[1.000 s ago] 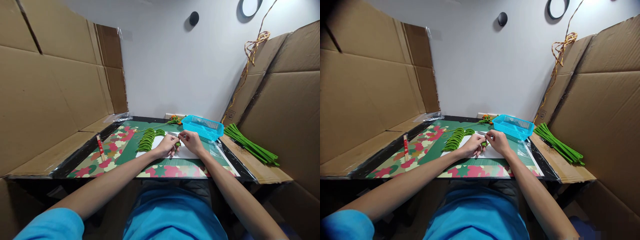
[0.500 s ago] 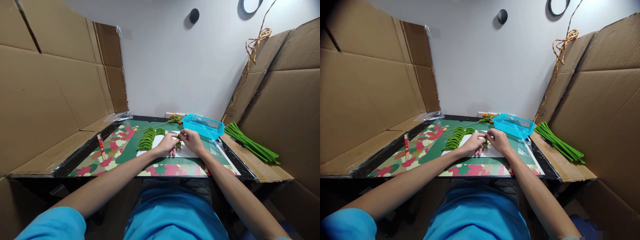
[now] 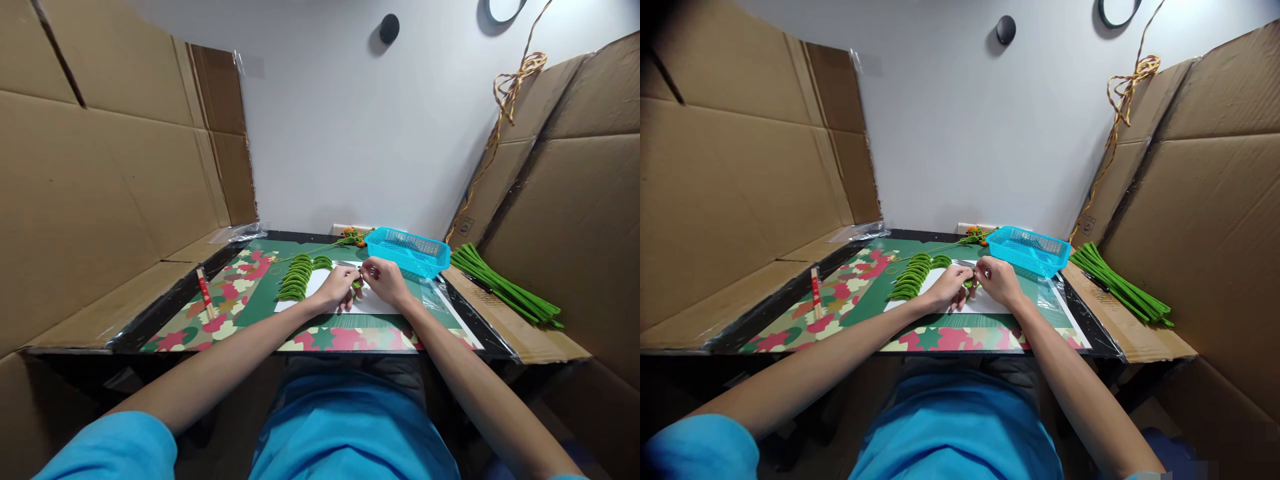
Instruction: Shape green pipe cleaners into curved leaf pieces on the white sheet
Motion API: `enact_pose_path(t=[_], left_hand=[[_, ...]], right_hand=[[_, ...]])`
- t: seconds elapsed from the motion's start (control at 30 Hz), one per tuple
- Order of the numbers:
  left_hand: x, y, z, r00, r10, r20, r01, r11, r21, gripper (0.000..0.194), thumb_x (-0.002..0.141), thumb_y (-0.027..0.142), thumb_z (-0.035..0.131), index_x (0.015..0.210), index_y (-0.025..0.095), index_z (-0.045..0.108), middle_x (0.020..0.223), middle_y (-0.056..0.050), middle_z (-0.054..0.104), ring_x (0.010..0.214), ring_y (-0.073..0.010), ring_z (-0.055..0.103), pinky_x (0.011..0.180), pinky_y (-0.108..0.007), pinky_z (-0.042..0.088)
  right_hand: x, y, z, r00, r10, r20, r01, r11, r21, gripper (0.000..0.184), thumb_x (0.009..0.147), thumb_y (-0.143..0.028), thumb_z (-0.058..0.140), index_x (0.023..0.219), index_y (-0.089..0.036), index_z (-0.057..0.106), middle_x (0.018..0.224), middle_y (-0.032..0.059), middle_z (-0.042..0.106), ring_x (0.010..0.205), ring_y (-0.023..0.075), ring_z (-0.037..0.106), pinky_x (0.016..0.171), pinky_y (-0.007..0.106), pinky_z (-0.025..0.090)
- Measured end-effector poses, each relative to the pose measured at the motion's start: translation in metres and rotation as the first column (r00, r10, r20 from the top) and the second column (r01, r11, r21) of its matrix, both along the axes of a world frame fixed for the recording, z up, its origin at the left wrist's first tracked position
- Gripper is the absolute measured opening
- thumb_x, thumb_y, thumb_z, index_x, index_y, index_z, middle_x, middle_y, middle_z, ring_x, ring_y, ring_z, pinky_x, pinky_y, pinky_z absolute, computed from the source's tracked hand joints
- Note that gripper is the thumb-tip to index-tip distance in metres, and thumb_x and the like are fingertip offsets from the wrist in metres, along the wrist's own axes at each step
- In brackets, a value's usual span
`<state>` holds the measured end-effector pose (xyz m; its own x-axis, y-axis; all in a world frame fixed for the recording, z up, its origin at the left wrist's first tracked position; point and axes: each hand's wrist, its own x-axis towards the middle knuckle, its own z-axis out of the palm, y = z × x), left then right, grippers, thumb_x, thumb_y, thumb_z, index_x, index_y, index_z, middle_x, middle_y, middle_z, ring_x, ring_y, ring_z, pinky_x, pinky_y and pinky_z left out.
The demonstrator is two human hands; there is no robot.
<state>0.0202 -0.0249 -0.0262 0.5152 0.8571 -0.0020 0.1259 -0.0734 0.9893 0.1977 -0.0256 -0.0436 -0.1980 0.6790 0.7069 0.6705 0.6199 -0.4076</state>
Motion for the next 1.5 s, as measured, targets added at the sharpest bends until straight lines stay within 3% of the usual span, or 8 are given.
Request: enact_pose_path(t=[0.2,0.4,0.57,0.77,1.07,1.27,1.5], left_hand=[[-0.001,0.001,-0.001,1.0,0.007,-0.006,-0.007,1.0,0.027,0.023,0.101,0.035,0.052,0.088,0.016,0.056,0.066,-0.002,0.068,0.031,-0.0126,0.058,0.025,-0.017,0.031],[-0.003,0.002,-0.002,0.999,-0.005,0.054,0.002,0.998,0.056,0.023,0.098,0.036,0.058,0.094,0.014,0.063,0.089,-0.01,0.075,0.036,-0.0133,0.063,0.025,-0.02,0.036],[-0.004,0.003,-0.003,0.996,0.008,0.094,-0.013,0.999,0.051,0.03,0.094,0.041,0.067,0.09,0.012,0.068,0.069,-0.005,0.069,0.035,-0.0152,0.061,0.025,-0.02,0.035],[-0.004,0.004,-0.002,0.99,0.053,0.13,-0.059,0.997,0.047,0.032,0.089,0.04,0.075,0.087,0.009,0.074,0.056,-0.003,0.064,0.033,-0.0139,0.058,0.027,-0.02,0.035],[-0.002,0.004,-0.006,0.991,0.055,0.118,-0.062,0.996,0.058,0.029,0.088,0.038,0.072,0.076,0.012,0.071,0.038,0.003,0.049,0.026,-0.0119,0.047,0.026,-0.018,0.028],[-0.003,0.005,-0.009,0.988,0.005,0.155,-0.018,0.997,0.082,0.03,0.087,0.041,0.072,0.075,0.013,0.069,0.04,0.005,0.046,0.026,-0.0094,0.043,0.026,-0.018,0.027],[-0.001,0.005,-0.005,0.985,0.026,0.168,-0.041,0.996,0.085,0.035,0.081,0.044,0.077,0.07,0.012,0.068,0.041,0.005,0.047,0.028,-0.0088,0.045,0.026,-0.017,0.024]], right_hand=[[0.001,0.0,0.0,1.0,0.022,-0.002,-0.022,1.0,-0.008,0.013,0.094,-0.025,0.059,0.086,-0.021,0.069,0.077,0.0023,0.071,0.061,0.0151,0.059,0.061,0.025,0.043],[0.001,0.001,-0.001,0.999,0.034,-0.003,-0.034,0.999,-0.001,0.011,0.091,-0.025,0.06,0.083,-0.021,0.068,0.074,0.0017,0.069,0.061,0.0147,0.057,0.061,0.025,0.041],[0.0,-0.003,0.004,0.994,0.062,-0.085,-0.065,0.997,-0.037,0.016,0.091,-0.03,0.06,0.081,-0.02,0.067,0.071,0.002,0.068,0.057,0.0142,0.056,0.058,0.025,0.04],[0.002,-0.006,0.012,0.945,0.148,-0.291,-0.206,0.962,-0.18,0.026,0.093,-0.041,0.06,0.081,-0.018,0.066,0.07,0.0033,0.07,0.052,0.0144,0.059,0.05,0.024,0.038],[0.004,0.002,0.001,0.983,0.147,-0.107,-0.164,0.971,-0.171,0.025,0.098,-0.037,0.052,0.081,-0.021,0.059,0.075,0.0024,0.067,0.066,0.0174,0.063,0.061,0.026,0.044],[0.005,0.005,-0.002,0.982,0.171,-0.078,-0.182,0.965,-0.186,0.024,0.101,-0.039,0.05,0.085,-0.022,0.056,0.077,0.0014,0.067,0.067,0.0171,0.06,0.063,0.026,0.042],[0.005,0.007,-0.001,0.984,0.156,-0.082,-0.17,0.965,-0.2,0.028,0.102,-0.04,0.046,0.083,-0.021,0.056,0.075,0.0012,0.065,0.067,0.0161,0.056,0.061,0.025,0.037]])
